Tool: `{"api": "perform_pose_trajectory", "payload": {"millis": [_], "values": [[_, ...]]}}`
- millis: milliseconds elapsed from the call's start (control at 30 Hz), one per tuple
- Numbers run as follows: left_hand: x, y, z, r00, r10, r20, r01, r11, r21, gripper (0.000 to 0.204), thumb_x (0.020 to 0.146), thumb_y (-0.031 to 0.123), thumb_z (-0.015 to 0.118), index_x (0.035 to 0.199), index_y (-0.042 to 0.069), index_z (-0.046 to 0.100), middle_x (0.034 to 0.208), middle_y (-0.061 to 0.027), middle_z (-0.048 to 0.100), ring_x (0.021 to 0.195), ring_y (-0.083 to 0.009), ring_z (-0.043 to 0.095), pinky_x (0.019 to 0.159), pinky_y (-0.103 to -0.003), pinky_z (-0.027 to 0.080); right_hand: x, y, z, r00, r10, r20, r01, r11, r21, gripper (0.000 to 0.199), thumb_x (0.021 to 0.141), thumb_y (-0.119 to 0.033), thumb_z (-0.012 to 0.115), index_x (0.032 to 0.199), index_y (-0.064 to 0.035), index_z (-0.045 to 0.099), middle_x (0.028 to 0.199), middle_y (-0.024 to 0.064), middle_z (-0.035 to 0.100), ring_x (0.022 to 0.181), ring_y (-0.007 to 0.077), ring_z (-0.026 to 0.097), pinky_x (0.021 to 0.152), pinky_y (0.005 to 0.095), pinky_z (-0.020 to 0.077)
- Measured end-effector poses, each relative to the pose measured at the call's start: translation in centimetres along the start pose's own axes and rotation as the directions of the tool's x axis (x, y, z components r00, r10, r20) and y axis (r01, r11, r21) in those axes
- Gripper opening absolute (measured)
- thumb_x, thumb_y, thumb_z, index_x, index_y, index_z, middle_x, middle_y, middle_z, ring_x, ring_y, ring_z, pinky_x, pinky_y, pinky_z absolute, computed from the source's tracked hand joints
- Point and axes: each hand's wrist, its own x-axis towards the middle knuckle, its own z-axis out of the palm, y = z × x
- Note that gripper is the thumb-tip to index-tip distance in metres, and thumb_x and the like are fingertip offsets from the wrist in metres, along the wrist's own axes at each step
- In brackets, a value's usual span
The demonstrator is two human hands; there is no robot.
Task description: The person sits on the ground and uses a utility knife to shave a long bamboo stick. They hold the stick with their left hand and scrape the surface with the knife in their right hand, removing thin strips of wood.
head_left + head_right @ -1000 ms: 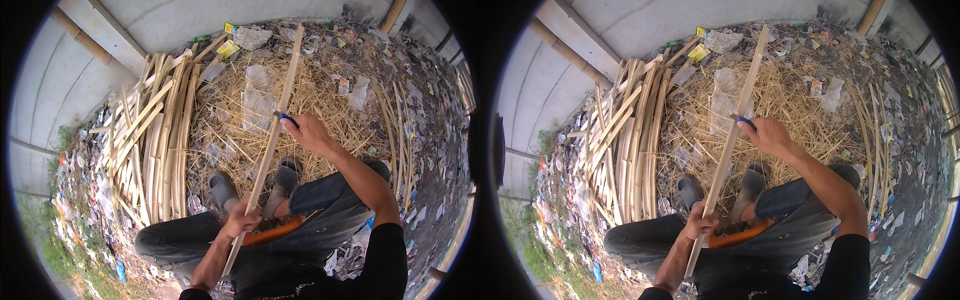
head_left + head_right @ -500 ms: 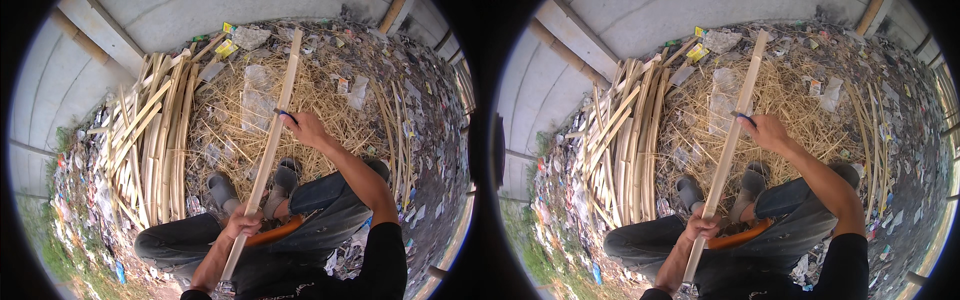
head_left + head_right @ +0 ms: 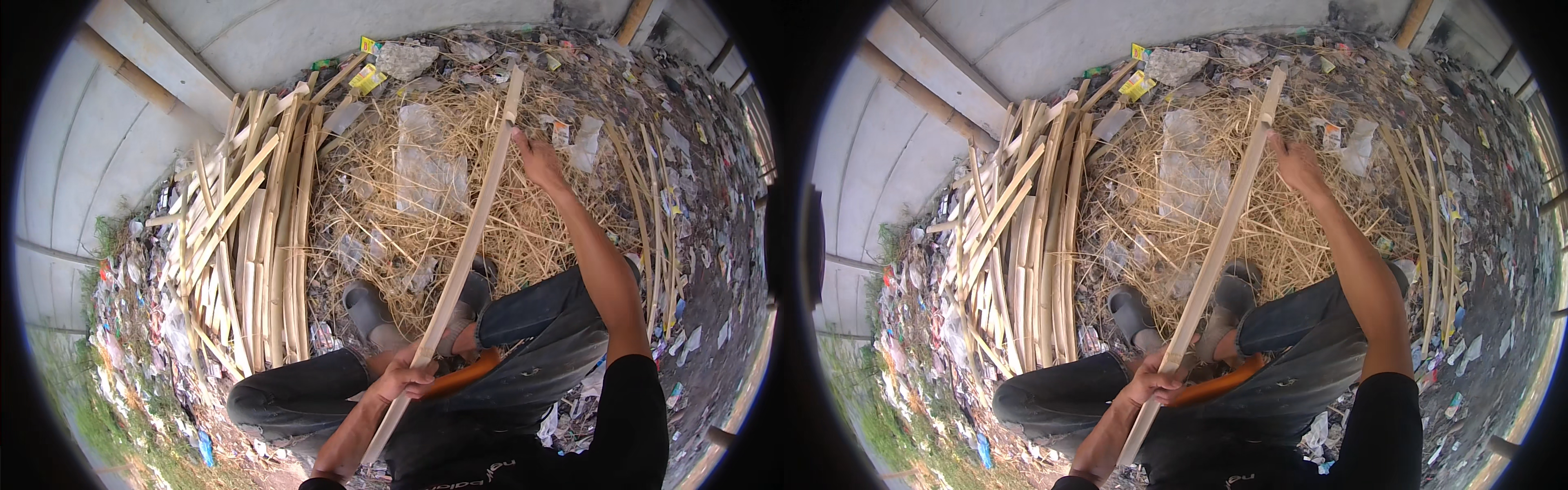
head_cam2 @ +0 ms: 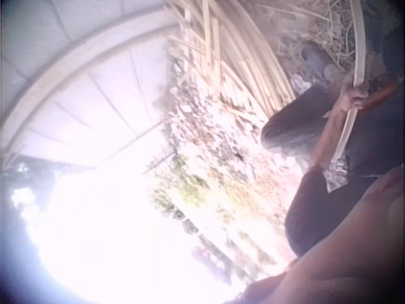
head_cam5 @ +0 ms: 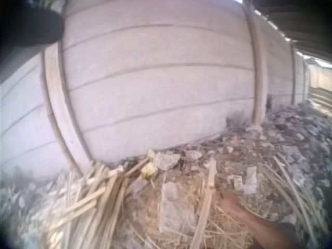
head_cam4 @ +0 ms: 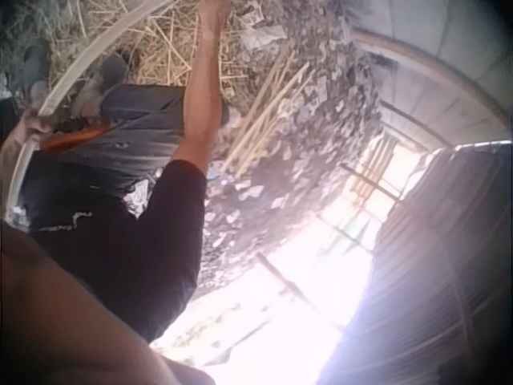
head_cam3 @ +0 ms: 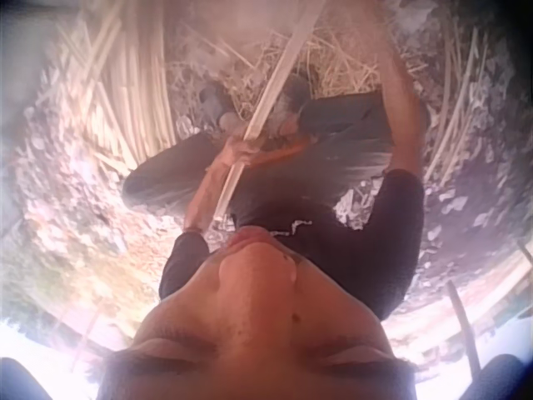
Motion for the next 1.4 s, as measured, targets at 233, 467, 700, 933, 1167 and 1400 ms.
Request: {"api": "perform_pose_trajectory", "payload": {"millis": [233,467,700,933,1167,1400], "values": [[1.1,0.1,-0.1,0.997,0.051,0.060,-0.049,0.998,-0.035,0.091,0.082,-0.006,0.060,0.165,0.012,0.026,0.067,0.0017,0.038,0.045,-0.0066,0.034,0.041,-0.023,0.025,-1.6,-1.3,-0.7,0.994,0.032,-0.104,0.015,0.910,0.415,0.076,0.099,-0.072,0.050,0.083,0.0001,0.069,0.056,0.0030,0.045,0.058,0.0143,0.048,0.058,0.0378,0.0397],[0.7,0.3,-0.2,0.986,0.120,0.117,-0.117,0.993,-0.036,0.091,0.084,-0.006,0.059,0.166,0.014,0.024,0.068,0.0040,0.035,0.048,-0.0052,0.034,0.043,-0.021,0.026,-5.6,-5.9,3.1,0.972,-0.112,0.207,-0.078,0.679,0.730,0.047,0.100,-0.050,0.069,0.078,-0.0117,0.053,0.056,-0.0091,0.037,0.041,0.0037,0.032,0.040,0.0262,0.0244],[0.8,0.5,0.0,0.989,0.146,0.005,-0.146,0.989,0.020,0.089,0.085,0.001,0.061,0.165,0.014,0.025,0.064,0.0023,0.036,0.044,-0.0078,0.033,0.041,-0.024,0.026,-10.2,-8.4,4.8,0.921,-0.217,0.323,-0.047,0.763,0.645,0.043,0.097,-0.046,0.075,0.082,-0.0083,0.059,0.058,-0.0078,0.044,0.049,0.0043,0.040,0.044,0.0285,0.0300],[1.4,1.3,0.2,0.956,0.249,-0.154,-0.225,0.961,0.158,0.075,0.092,0.010,0.062,0.160,0.012,0.033,0.066,0.0037,0.035,0.046,-0.0072,0.034,0.040,-0.024,0.026,-16.0,-10.2,6.6,0.798,-0.425,0.428,0.242,0.875,0.418,0.052,0.096,-0.055,0.072,0.096,-0.0027,0.071,0.061,-0.0003,0.052,0.055,0.0140,0.055,0.053,0.0336,0.0429],[2.0,1.7,-0.7,0.814,0.480,-0.327,-0.245,0.794,0.556,0.053,0.094,0.008,0.064,0.145,0.001,0.051,0.081,-0.0001,0.057,0.067,-0.0067,0.050,0.059,-0.025,0.041,-20.5,-11.9,6.4,0.644,-0.522,0.560,0.487,0.844,0.226,0.062,0.104,-0.056,0.050,0.083,-0.0022,0.070,0.067,0.0228,0.066,0.067,0.0450,0.067,0.064,0.0532,0.0531],[2.0,1.8,-0.4,0.749,0.589,-0.303,-0.195,0.633,0.749,0.043,0.091,0.006,0.063,0.133,-0.003,0.058,0.088,-0.0055,0.066,0.078,-0.0093,0.059,0.068,-0.029,0.050,-20.3,-11.4,7.6,0.640,-0.489,0.593,0.492,0.853,0.173,0.068,0.104,-0.061,0.047,0.081,-0.0013,0.070,0.061,0.0208,0.064,0.060,0.0438,0.066,0.057,0.0529,0.0515]]}}
